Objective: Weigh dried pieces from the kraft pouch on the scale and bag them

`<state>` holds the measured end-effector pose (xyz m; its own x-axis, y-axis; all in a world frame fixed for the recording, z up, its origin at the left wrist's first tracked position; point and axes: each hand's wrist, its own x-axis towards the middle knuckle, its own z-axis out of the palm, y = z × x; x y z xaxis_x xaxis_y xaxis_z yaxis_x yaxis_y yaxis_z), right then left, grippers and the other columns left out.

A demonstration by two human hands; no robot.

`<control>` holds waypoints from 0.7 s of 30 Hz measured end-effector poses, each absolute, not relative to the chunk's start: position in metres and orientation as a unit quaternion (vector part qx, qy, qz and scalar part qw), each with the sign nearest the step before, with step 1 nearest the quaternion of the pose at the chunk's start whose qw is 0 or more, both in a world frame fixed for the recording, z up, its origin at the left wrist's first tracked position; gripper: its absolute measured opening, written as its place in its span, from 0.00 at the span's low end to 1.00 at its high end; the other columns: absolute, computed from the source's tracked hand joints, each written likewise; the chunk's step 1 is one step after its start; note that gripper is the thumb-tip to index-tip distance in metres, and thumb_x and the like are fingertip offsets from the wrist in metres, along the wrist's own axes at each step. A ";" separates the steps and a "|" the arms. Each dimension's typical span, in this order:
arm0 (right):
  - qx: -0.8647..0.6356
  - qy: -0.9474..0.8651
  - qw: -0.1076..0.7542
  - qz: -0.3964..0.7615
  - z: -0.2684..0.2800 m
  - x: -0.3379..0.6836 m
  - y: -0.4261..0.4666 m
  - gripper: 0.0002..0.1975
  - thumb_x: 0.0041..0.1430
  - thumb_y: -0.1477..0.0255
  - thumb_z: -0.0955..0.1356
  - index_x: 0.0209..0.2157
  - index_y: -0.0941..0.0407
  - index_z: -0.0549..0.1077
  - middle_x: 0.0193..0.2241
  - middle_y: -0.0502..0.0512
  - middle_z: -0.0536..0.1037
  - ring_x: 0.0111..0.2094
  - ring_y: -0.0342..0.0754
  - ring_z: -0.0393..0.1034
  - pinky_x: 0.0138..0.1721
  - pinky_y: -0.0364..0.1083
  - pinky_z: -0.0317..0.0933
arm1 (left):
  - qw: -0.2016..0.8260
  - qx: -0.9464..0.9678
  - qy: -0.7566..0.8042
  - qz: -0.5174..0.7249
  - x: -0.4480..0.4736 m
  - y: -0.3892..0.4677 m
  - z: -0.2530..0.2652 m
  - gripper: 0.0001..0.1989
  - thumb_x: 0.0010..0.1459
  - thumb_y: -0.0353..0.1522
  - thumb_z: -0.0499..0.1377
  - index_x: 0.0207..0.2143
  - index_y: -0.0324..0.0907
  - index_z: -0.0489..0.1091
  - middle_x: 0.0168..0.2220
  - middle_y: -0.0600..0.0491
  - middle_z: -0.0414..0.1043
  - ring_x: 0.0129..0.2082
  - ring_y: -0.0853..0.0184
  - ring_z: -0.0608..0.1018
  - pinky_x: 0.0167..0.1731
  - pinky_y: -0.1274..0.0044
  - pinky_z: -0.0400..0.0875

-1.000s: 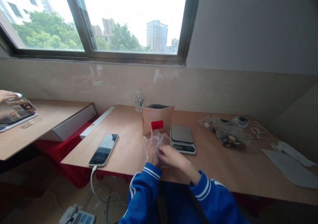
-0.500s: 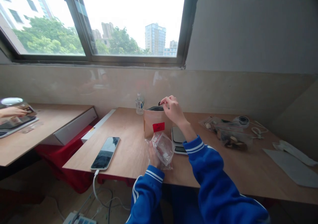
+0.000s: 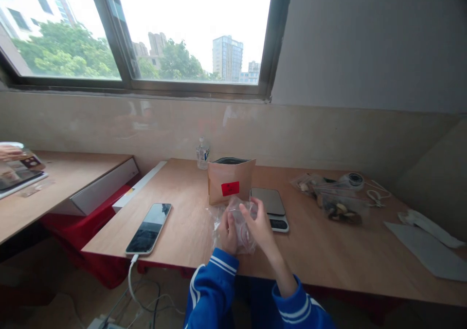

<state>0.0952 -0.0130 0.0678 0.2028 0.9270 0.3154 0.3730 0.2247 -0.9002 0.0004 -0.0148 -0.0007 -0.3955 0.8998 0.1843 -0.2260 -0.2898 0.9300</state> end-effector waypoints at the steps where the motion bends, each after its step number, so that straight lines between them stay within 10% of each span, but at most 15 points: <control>1: -0.567 -0.552 0.534 0.298 0.062 0.098 -0.015 0.23 0.52 0.55 0.67 0.43 0.59 0.69 0.42 0.63 0.75 0.44 0.55 0.70 0.46 0.53 0.63 | 0.380 0.400 0.446 0.704 0.000 -0.018 0.001 0.22 0.55 0.45 0.56 0.46 0.43 0.73 0.43 0.45 0.75 0.42 0.57 0.76 0.47 0.66 0.68; 8: -0.516 -0.404 0.627 0.421 0.065 0.151 -0.030 0.23 0.49 0.52 0.68 0.36 0.58 0.75 0.31 0.58 0.79 0.27 0.50 0.72 0.28 0.47 0.66 | 0.368 0.524 0.426 0.639 0.003 -0.029 0.006 0.09 0.47 0.39 0.63 0.32 0.49 0.78 0.30 0.49 0.76 0.28 0.63 0.74 0.35 0.72 0.70; 12: -0.546 -0.432 0.632 0.339 0.072 0.167 -0.045 0.24 0.56 0.51 0.62 0.37 0.57 0.73 0.25 0.55 0.77 0.23 0.47 0.69 0.27 0.45 0.63 | 0.389 0.600 0.417 0.561 0.013 -0.033 0.030 0.17 0.49 0.38 0.62 0.44 0.48 0.74 0.32 0.51 0.74 0.24 0.67 0.71 0.27 0.76 0.67; 17: -0.585 -0.454 0.635 0.218 0.080 0.153 -0.058 0.23 0.61 0.52 0.56 0.31 0.56 0.70 0.16 0.48 0.68 0.18 0.45 0.64 0.25 0.43 0.60 | 0.442 0.663 0.325 0.509 0.022 -0.045 0.066 0.19 0.55 0.43 0.56 0.45 0.42 0.72 0.42 0.47 0.73 0.40 0.60 0.74 0.41 0.74 0.67; 21: -0.606 -0.463 0.620 0.183 0.082 0.144 -0.061 0.24 0.63 0.52 0.54 0.31 0.56 0.69 0.15 0.48 0.67 0.18 0.45 0.64 0.24 0.43 0.59 | 0.468 0.610 0.384 0.512 0.027 -0.049 0.076 0.19 0.58 0.46 0.51 0.37 0.39 0.70 0.29 0.53 0.72 0.26 0.69 0.73 0.25 0.79 0.67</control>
